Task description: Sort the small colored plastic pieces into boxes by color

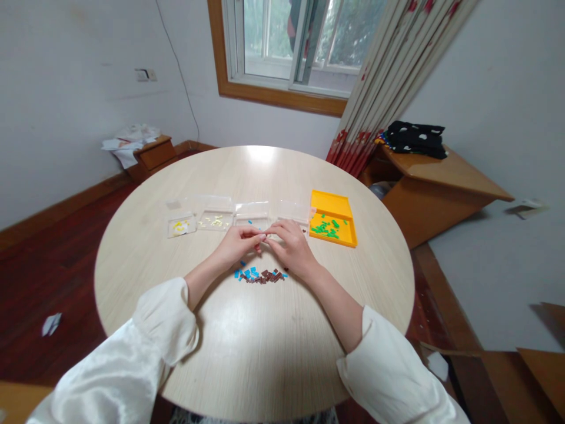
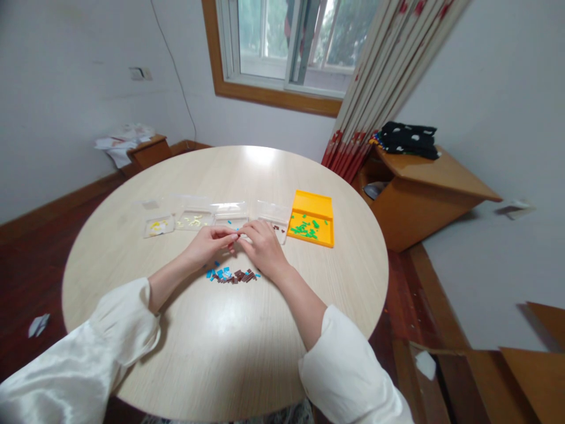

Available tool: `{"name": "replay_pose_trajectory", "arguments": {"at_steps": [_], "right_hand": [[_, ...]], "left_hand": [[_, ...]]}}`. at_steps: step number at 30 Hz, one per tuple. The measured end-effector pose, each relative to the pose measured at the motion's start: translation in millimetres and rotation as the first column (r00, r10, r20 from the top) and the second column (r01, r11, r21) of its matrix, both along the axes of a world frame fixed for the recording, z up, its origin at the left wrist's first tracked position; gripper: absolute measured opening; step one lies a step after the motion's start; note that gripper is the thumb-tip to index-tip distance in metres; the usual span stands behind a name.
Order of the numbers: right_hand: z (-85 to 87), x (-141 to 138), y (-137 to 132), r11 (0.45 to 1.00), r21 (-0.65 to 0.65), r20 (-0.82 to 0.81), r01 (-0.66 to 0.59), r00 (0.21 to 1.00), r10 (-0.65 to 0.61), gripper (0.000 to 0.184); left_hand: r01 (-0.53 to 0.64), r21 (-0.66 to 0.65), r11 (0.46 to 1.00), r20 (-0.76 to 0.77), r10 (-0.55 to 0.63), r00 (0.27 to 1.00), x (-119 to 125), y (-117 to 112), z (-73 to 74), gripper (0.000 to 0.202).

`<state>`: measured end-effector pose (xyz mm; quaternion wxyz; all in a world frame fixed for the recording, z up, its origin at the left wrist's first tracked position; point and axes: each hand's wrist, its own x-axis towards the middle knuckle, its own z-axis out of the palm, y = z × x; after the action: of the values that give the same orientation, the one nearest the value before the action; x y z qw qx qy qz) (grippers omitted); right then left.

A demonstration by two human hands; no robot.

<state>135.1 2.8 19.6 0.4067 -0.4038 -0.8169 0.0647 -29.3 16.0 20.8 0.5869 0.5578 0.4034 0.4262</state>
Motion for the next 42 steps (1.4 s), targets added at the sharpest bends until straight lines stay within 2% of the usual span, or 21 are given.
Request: {"name": "replay_pose_trajectory", "arguments": {"at_steps": [4, 13, 20, 29, 37, 42], "right_hand": [[0.3, 0.1, 0.9, 1.000, 0.014, -0.069, 0.002, 0.998, -0.001, 0.016], [2.8, 1.7, 0.6, 0.999, 0.044, -0.075, 0.001, 0.997, 0.003, 0.019], [3.1, 2.5, 0.5, 1.000, 0.014, -0.081, 0.013, 0.997, -0.012, 0.022], [3.8, 2.4, -0.4, 1.000, 0.001, -0.062, 0.012, 0.998, -0.012, 0.023], [3.3, 3.0, -0.1, 1.000, 0.008, -0.062, 0.001, 0.998, 0.000, 0.023], [1.1, 3.4, 1.1, 1.000, -0.021, -0.048, 0.000, 0.999, -0.001, 0.026]], "left_hand": [[0.014, -0.021, 1.000, 0.090, -0.013, 0.996, -2.7, 0.3, 0.6, 0.026], [0.051, -0.114, 0.992, 0.244, -0.022, 0.969, -3.5, 0.7, 1.8, 0.034], [-0.069, -0.156, 0.985, 0.268, 0.109, 0.957, -3.9, 2.1, 1.1, 0.030], [-0.200, -0.012, 0.980, 0.165, 0.199, 0.966, -0.7, 1.3, 3.2, 0.025], [-0.215, 0.060, 0.975, 0.133, 0.206, 0.970, -1.4, 1.7, 1.1, 0.020], [-0.262, 0.136, 0.955, 0.040, 0.259, 0.965, -0.9, 1.9, 0.4, 0.018]]}}
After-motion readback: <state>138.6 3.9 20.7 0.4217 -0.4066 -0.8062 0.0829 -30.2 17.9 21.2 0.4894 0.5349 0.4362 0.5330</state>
